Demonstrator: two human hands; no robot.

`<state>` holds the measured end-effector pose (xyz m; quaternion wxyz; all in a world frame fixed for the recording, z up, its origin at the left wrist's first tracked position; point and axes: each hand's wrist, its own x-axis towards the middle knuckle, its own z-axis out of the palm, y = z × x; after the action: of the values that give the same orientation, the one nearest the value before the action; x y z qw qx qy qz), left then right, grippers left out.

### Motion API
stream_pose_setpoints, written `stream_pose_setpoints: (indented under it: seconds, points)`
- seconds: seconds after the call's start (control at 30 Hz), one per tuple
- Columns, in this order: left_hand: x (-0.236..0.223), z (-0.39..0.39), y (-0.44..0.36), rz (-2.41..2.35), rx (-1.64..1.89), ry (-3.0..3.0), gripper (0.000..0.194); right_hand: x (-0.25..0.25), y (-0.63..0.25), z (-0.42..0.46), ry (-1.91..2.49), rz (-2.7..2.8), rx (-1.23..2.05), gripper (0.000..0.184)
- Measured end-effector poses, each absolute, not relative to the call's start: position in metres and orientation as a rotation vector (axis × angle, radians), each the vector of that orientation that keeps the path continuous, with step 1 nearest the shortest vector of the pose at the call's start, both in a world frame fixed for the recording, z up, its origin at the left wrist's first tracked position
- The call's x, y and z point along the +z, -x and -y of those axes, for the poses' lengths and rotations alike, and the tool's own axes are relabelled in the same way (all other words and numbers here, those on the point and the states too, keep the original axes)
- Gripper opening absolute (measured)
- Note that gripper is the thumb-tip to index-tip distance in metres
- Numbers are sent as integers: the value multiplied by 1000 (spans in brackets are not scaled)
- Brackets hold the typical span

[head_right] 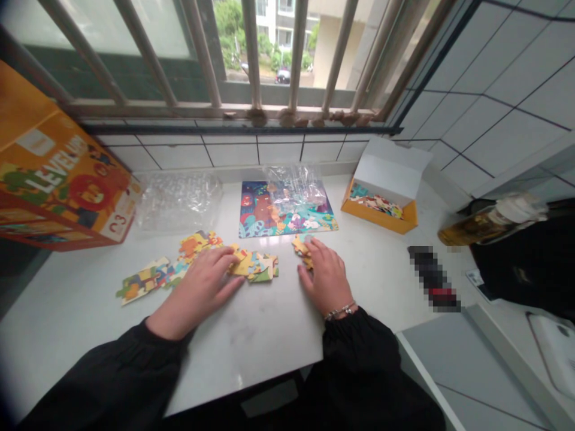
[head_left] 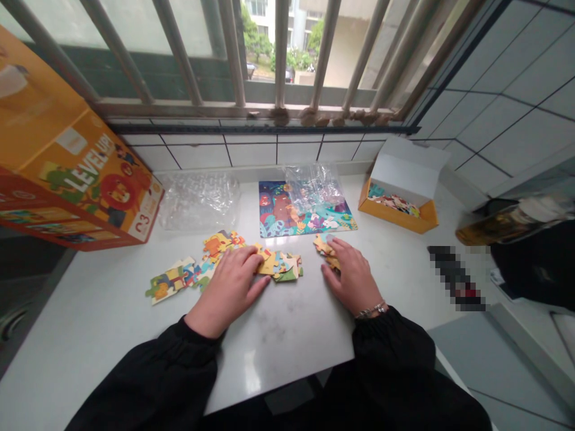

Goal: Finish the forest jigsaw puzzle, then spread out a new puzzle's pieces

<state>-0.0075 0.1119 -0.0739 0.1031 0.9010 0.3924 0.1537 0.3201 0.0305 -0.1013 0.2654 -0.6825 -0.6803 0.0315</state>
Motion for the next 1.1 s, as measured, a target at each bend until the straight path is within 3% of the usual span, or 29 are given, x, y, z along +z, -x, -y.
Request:
stream_pose_setpoints:
  seconds: [0.27,0.47,0.67,0.8,1.1]
  points:
    - [-66,-103,1,-813,291,-2609,35,-99,-339,-23,1792,1842,144,57]
    - [-70,-111,4,-1198,417,-2649,36,-102,-352,-16,1952,1686,36,50]
    - [-67,-104,1,-882,333,-2604,34,-111,-369,-18,1934,1686,42,44]
    - [-66,-105,0,-990,392,-2612,27,-114,-384,-22,2017,1519,-45,41]
    - [-73,-114,7,-1179,478,-2702,28,-113,-412,-22,1727,1220,241,57]
